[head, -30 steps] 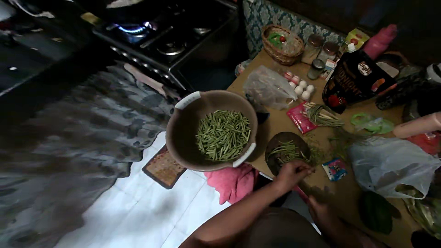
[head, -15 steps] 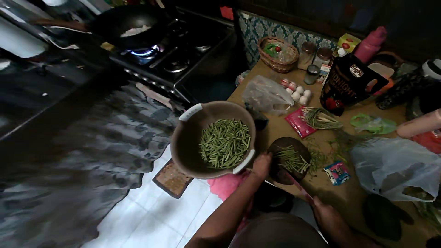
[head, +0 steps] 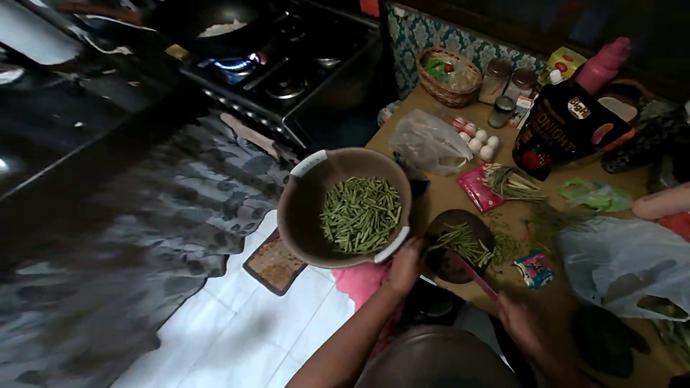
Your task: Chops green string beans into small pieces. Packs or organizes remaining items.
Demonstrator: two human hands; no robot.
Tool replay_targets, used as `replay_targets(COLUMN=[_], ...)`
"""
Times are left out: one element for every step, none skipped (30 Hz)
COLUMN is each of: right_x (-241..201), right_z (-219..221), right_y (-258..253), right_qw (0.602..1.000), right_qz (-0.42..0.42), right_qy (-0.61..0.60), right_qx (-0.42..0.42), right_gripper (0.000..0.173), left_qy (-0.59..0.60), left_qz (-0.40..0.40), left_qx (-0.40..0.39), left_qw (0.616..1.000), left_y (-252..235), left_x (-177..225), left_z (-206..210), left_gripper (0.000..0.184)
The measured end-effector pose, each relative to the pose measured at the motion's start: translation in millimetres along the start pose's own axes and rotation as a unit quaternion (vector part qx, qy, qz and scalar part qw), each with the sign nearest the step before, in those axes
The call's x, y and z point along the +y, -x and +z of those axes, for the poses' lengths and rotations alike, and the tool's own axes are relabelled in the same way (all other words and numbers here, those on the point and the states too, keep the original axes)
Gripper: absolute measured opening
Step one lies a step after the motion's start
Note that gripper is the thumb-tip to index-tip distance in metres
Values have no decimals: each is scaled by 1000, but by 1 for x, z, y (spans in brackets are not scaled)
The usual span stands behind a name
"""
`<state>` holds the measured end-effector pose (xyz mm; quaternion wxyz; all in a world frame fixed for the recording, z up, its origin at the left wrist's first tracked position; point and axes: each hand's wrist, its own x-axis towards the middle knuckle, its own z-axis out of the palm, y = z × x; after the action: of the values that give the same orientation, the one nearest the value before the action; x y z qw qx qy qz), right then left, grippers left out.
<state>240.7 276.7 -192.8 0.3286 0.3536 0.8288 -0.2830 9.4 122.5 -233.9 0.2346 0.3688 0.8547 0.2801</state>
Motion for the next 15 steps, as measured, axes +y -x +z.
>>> replay_targets(right_x=[2, 5, 8, 13, 17, 20, 21, 19, 18, 16, 14, 14, 15, 14, 12], right_z=[1, 3, 5, 7, 9, 11, 11, 10, 11, 11, 12, 13, 14, 12, 11], right_y=[-1, -1, 0, 0, 1, 3, 6, 11, 14, 18, 21, 23, 25, 28, 30], right_qw=[1000, 999, 997, 994, 989, 985, 983, 983, 983, 985, 988, 991, 993, 995, 997], right_qz=[-6, -20, -40, -66, -89, -102, -107, -107, -110, -110, -104, -98, -91, -78, -64], right_qy=[-5, -15, -28, -44, -63, -81, -94, -97, -91, -78, -60, -40, -25, -14, -3], right_qx=[11, 30, 53, 81, 104, 113, 114, 112, 116, 110, 97, 85, 75, 55, 37], right_gripper=[39, 37, 36, 35, 35, 35, 36, 37, 36, 36, 36, 36, 37, 38, 38], left_qy=[8, 13, 16, 13, 4, -6, -14, -18, -22, -30, -38, -46, -52, -57, -61], left_qz=[3, 8, 13, 19, 28, 39, 46, 47, 50, 54, 54, 52, 48, 45, 45], left_qx=[6, 11, 15, 20, 24, 27, 25, 18, 17, 19, 15, 9, -2, -15, -23], left_qw=[1000, 1000, 1000, 1000, 999, 999, 999, 999, 998, 998, 998, 998, 998, 997, 997], left_y=[9, 20, 31, 41, 51, 59, 65, 69, 69, 68, 65, 62, 59, 56, 53], left_x=[0, -2, -6, -12, -18, -25, -31, -34, -36, -37, -34, -30, -25, -21, -20], left_z=[-3, -4, -4, -2, 1, 6, 12, 18, 24, 30, 33, 36, 38, 39, 41], left_gripper=[31, 30, 29, 28, 28, 28, 28, 29, 28, 28, 29, 29, 29, 29, 29])
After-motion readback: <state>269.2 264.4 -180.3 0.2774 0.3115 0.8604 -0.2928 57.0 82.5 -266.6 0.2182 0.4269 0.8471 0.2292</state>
